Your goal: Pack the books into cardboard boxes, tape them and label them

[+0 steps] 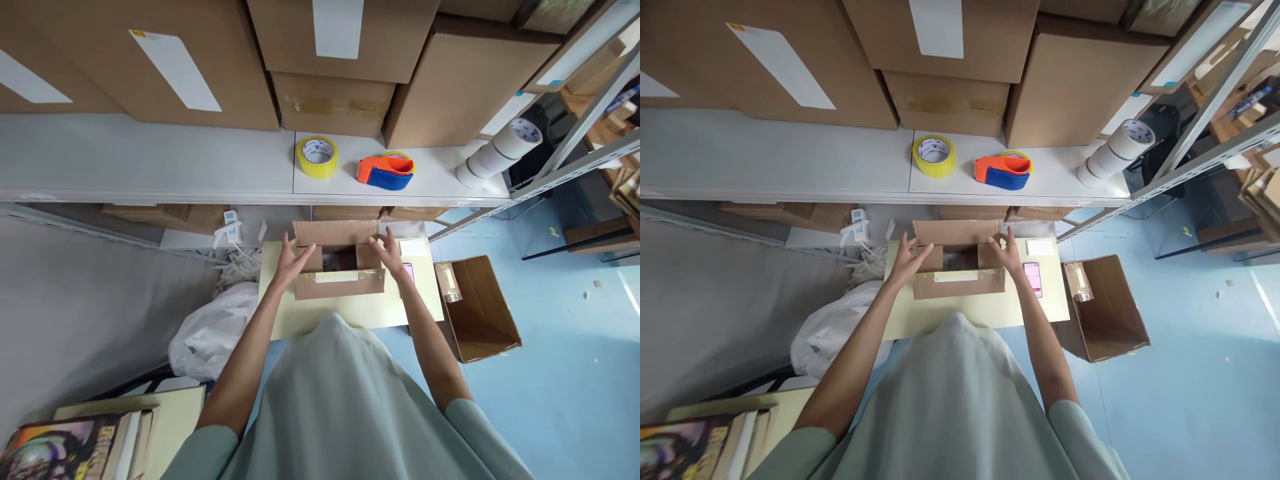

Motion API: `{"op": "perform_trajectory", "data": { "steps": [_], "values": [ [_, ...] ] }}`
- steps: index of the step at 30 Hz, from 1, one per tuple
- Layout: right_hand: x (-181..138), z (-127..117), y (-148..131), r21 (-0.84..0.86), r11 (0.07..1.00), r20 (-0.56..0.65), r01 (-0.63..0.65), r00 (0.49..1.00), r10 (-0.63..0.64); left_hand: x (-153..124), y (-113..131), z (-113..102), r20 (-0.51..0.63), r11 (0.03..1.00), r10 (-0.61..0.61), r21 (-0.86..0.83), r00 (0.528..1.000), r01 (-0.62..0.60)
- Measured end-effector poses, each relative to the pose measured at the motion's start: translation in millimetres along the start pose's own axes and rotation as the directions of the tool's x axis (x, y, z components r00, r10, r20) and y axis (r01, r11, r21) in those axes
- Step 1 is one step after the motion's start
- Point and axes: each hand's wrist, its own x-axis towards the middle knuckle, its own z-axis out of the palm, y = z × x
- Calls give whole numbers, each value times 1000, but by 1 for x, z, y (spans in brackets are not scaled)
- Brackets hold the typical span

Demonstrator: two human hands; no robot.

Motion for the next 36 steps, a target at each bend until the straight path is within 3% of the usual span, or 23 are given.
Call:
{"op": "perform_trajectory", "data": {
  "steps": [4, 7, 10, 15, 20, 29, 36],
  "values": [
    [-18, -4, 4, 34, 994, -79, 103, 992, -100, -13, -3, -5, -105, 991, 120, -39, 987, -124],
    [-42, -8, 22, 8, 988, -68, 157, 985, -156, -38, -13, -14, -60, 966, 255, 49, 965, -252],
    [-62, -4, 46, -30, 988, -55, 153, 986, -154, -59, -29, -15, -36, 941, 313, 149, 949, -305],
    [-75, 16, 68, -34, 989, -96, 141, 985, -143, -75, -50, 3, -147, 959, 267, 143, 952, -247],
    [-81, 25, 61, -120, 991, -172, 57, 982, -77, -77, -50, 13, -219, 959, 272, 148, 937, -243],
    [-105, 20, 39, -253, 966, -169, -48, 986, 4, -93, -41, 6, -171, 924, 314, 279, 934, -260],
    [-118, 44, 45, -422, 905, -167, -50, 986, -24, -104, -36, 28, -75, 899, 216, 405, 974, -168]
  ]
}}
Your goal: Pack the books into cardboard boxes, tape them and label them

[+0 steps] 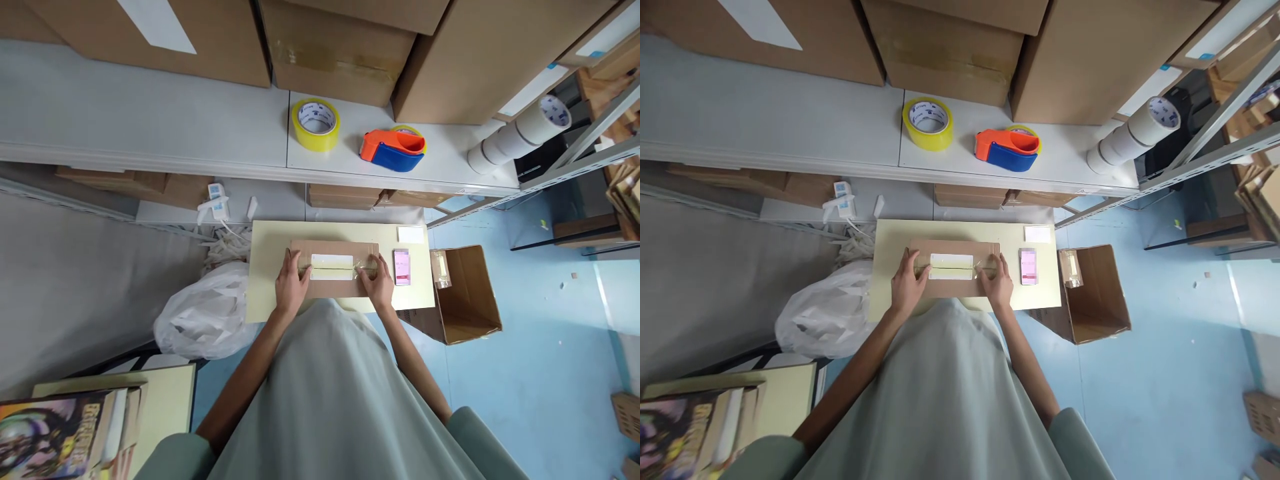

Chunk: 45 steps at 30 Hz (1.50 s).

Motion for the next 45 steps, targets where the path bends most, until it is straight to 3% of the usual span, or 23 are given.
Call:
{"op": "perform_trajectory", "data": {
  "steps": [6, 10, 16, 20, 23, 27, 30, 33, 36, 39, 42, 45],
  "values": [
    [-3, 26, -15, -41, 999, -121, -19, 993, 14, 1, 10, 7, -33, 999, -44, 14, 999, 44],
    [3, 18, 4, 144, 989, -81, 44, 996, -32, 7, 8, 2, -23, 995, -101, -2, 995, 101],
    [12, 5, 38, 405, 907, -40, 116, 993, -109, 2, -9, -5, -37, 989, -92, -116, 995, 87],
    [8, 5, 41, 402, 907, -44, 125, 992, -118, -5, -19, -3, -96, 983, -52, -178, 994, 34],
    [13, -1, 36, 310, 928, -78, 205, 979, -189, -3, -18, -4, -164, 983, 33, -171, 986, -62],
    [56, -37, 7, 117, 932, -225, 342, 923, -311, 21, 7, -20, -269, 979, 130, -118, 954, -166],
    [112, -83, -37, -34, 879, -320, 475, 828, -460, 53, 47, -44, -307, 942, 239, -157, 921, -297],
    [173, -124, -85, -205, 816, -302, 541, 758, -579, 83, 94, -72, -369, 899, 305, -192, 878, -393],
    [224, -143, -121, -362, 791, -165, 493, 801, -575, 100, 134, -97, -421, 875, 341, -184, 841, -447],
    [257, -146, -140, -477, 760, -24, 442, 858, -514, 101, 154, -116, -437, 855, 382, -168, 815, -491],
    [268, -144, -146, -518, 736, 45, 435, 873, -485, 93, 155, -127, -433, 844, 401, -168, 807, -509],
    [256, -141, -142, -506, 742, 62, 440, 876, -478, 82, 141, -132, -431, 829, 395, -213, 811, -517]
  ]
}}
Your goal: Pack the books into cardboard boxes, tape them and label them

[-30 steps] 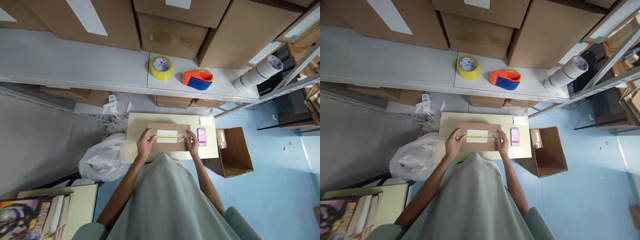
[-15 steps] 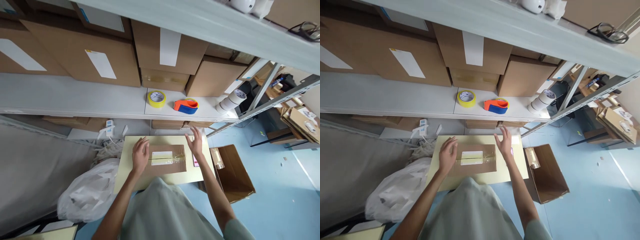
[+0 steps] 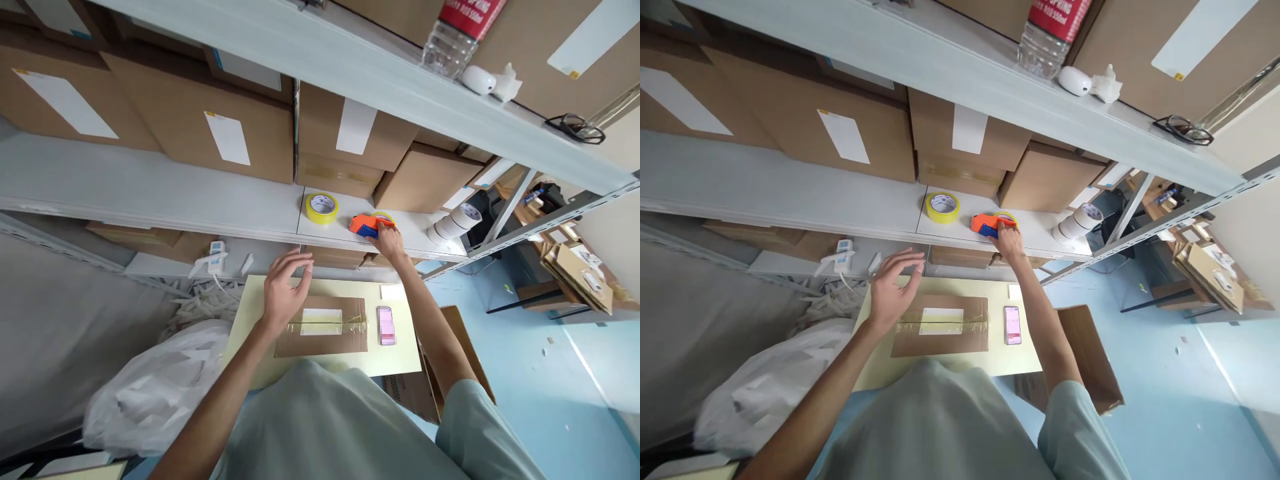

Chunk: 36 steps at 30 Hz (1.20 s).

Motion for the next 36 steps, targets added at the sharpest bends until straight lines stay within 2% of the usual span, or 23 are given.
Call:
{"op": "perform_trajectory", "data": {
  "steps": [4, 10, 15, 20, 23, 26, 31, 33, 36],
  "values": [
    [-50, 1, -16, 19, 993, -36, 120, 992, -120, -27, -16, -17, 47, 993, -91, -70, 995, 94],
    [-143, -14, -60, 55, 930, -79, 363, 930, -358, -71, -33, -32, 154, 952, -234, -166, 960, 259],
    [-191, -26, -92, 44, 895, -11, 445, 896, -445, -95, -31, -38, 235, 911, -289, -231, 928, 342],
    [-219, -36, -118, 45, 882, 82, 469, 878, -471, -106, -31, -50, 270, 879, -292, -301, 917, 369],
    [-231, -43, -132, 51, 870, 152, 490, 857, -492, -110, -39, -58, 338, 862, -284, -319, 897, 393],
    [-238, -49, -143, 27, 857, 215, 515, 834, -508, -115, -50, -64, 409, 857, -236, -340, 881, 387],
    [-245, -57, -156, 70, 847, 304, 527, 797, -521, -126, -60, -70, 447, 836, -194, -390, 873, 385],
    [-246, -61, -163, 93, 863, 356, 496, 793, -494, -130, -62, -72, 480, 804, -218, -404, 850, 435],
    [-248, -65, -175, 93, 918, 481, 385, 790, -380, -137, -67, -76, 559, 729, -277, -408, 782, 550]
  ]
}}
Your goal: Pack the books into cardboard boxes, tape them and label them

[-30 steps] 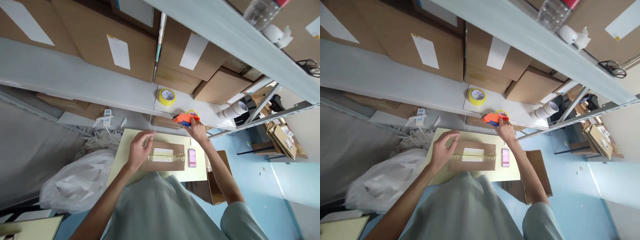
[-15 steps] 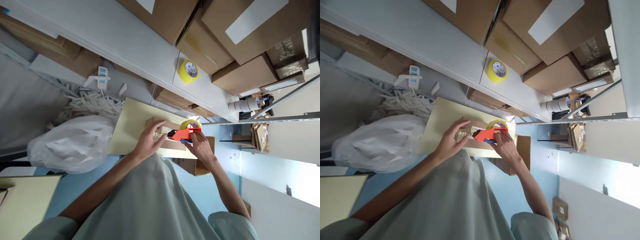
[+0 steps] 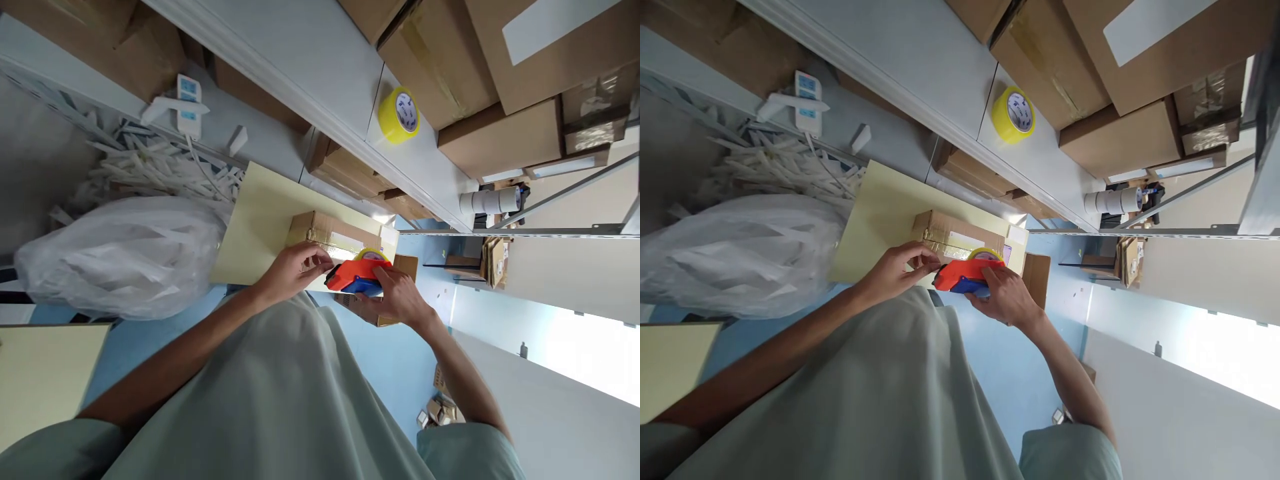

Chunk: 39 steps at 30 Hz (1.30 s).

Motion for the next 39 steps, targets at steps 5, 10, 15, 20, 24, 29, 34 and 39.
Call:
{"op": "perform_trajectory", "data": {
  "steps": [5, 10, 15, 20, 24, 29, 34, 39],
  "values": [
    [13, -7, -20, 72, 969, 190, -237, 957, 220, -6, -14, -6, 100, 975, -156, -147, 983, 170],
    [31, -42, -33, 67, 947, 410, -315, 874, 262, -14, -21, -2, 157, 910, -273, -278, 949, 307],
    [32, -99, -25, -37, 933, 609, -359, 732, 305, -18, -52, -29, 0, 881, -401, -274, 916, 386],
    [36, -130, -18, -66, 890, 555, -450, 725, 408, -6, -112, -42, -97, 846, -483, -306, 870, 436],
    [55, -132, -34, -50, 867, 476, -495, 752, 456, 12, -140, -23, -94, 821, -505, -360, 858, 443],
    [77, -127, -52, -34, 880, 411, -475, 796, 445, 29, -160, -7, -130, 794, -545, -398, 828, 460],
    [86, -122, -55, -38, 874, 403, -485, 793, 458, 38, -169, 5, -109, 790, -556, -375, 824, 484],
    [88, -117, -55, -58, 874, 396, -482, 793, 463, 40, -170, 18, -198, 868, -477, -258, 856, 424]
  ]
}}
